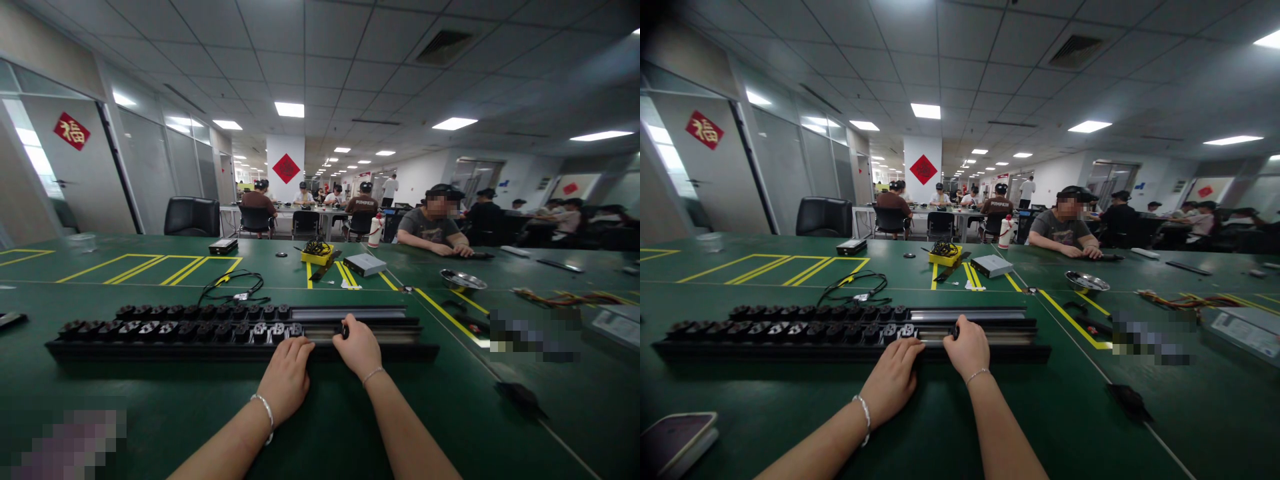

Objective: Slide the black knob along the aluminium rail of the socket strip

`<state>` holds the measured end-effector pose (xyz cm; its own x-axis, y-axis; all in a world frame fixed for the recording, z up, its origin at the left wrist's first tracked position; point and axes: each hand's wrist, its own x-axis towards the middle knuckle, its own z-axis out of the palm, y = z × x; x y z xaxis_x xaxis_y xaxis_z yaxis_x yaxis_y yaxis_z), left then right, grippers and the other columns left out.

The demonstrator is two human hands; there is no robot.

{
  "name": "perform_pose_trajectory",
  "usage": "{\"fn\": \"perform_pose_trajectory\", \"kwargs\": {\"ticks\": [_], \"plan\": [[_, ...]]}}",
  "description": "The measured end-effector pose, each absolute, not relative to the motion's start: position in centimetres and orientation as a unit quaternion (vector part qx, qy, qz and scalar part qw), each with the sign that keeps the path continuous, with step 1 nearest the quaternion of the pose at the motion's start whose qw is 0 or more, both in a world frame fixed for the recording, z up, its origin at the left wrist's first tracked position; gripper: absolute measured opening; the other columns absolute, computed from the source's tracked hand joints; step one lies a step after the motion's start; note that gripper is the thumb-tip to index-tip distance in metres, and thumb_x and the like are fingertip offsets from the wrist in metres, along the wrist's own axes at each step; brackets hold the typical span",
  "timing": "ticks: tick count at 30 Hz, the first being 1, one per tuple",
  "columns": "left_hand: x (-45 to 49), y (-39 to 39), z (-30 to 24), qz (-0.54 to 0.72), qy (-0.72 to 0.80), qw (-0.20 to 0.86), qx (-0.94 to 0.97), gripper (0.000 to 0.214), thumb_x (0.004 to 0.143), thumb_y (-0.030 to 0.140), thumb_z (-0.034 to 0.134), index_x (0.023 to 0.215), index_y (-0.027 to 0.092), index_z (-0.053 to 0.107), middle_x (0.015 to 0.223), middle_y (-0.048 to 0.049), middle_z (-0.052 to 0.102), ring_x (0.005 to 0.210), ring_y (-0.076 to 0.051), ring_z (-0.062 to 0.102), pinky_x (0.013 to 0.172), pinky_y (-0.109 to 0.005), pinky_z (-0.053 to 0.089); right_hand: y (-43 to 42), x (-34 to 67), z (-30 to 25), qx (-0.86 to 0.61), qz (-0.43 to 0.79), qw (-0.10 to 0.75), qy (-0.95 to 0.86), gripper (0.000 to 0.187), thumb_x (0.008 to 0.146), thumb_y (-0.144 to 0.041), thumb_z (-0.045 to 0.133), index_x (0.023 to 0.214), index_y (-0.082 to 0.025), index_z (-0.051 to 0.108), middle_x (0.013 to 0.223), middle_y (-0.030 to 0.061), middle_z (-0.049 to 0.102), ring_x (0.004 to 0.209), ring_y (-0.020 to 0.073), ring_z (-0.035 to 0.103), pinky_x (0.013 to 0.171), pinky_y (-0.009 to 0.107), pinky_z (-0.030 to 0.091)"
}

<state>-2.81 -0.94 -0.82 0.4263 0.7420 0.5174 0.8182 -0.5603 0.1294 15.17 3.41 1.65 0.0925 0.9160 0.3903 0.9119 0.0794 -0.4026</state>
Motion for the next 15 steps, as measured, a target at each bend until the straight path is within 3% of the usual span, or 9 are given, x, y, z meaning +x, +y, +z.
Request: {"fn": "perform_pose_trajectory", "kwargs": {"ticks": [15], "plan": [[-2.79,-0.83,-0.92,-0.271,-0.459,0.077,-0.843,0.051,0.066,0.005,0.044,0.114,0.019,0.044,0.116,-0.0059,0.049,0.11,-0.02,0.042,0.098,-0.04,0.031,3.31,15.1,1.78,-0.684,0.007,0.288,-0.671,0.012,0.069,-0.023,0.049,0.081,-0.02,0.05,0.078,0.0029,0.057,0.079,0.0158,0.051,0.063,0.023,0.03]]}}
